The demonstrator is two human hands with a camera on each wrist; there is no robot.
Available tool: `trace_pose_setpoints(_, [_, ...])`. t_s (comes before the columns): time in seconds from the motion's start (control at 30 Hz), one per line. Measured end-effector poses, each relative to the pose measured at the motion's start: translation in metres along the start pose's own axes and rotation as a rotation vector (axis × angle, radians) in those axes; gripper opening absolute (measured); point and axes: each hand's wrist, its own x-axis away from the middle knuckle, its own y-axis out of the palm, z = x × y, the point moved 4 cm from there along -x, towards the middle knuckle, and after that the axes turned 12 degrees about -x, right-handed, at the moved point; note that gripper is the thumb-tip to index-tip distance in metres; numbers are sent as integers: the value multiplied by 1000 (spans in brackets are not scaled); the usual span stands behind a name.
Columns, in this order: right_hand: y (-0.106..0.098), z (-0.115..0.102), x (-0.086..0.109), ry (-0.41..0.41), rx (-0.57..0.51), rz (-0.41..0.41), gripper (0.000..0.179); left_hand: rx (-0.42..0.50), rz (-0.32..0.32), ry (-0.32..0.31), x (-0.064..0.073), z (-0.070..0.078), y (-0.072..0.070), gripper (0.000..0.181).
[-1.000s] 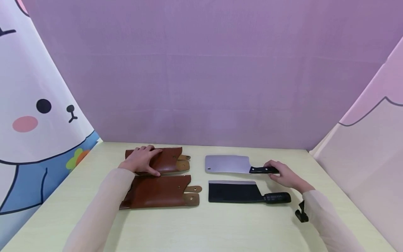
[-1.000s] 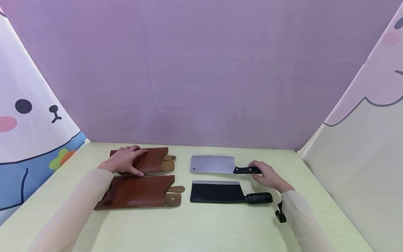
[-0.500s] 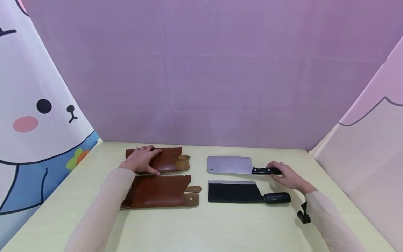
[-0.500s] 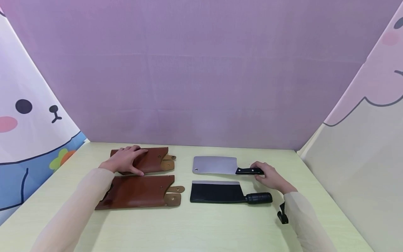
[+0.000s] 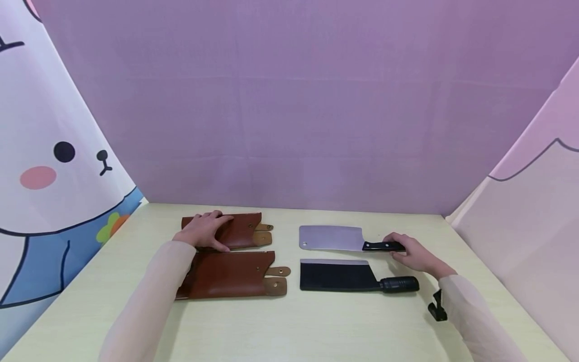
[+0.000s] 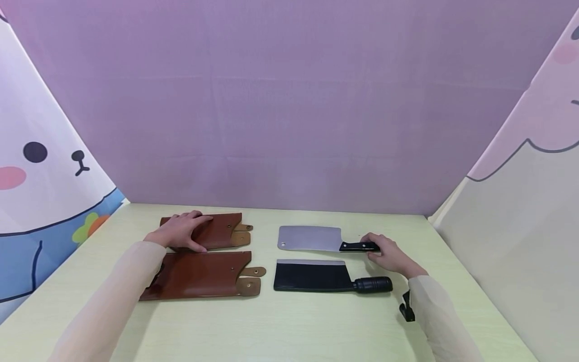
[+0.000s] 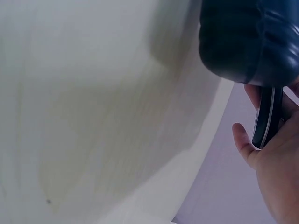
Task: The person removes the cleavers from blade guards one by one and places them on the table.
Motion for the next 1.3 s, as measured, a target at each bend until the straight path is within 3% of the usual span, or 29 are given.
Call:
trace_pose_setpoints(0.53, [2,7,-4,86,-20,-37,29,38,-42,15,-1,-1,0,97])
trace_pose_setpoints(0.83, [5,11,-6,80,-11,-35,29,24,-100,0,-1,1,-1,95])
trace_pose_setpoints(1.3, [7,14,-11,69,-22,-21,28,59,-125,-5,-1,-1,3,91])
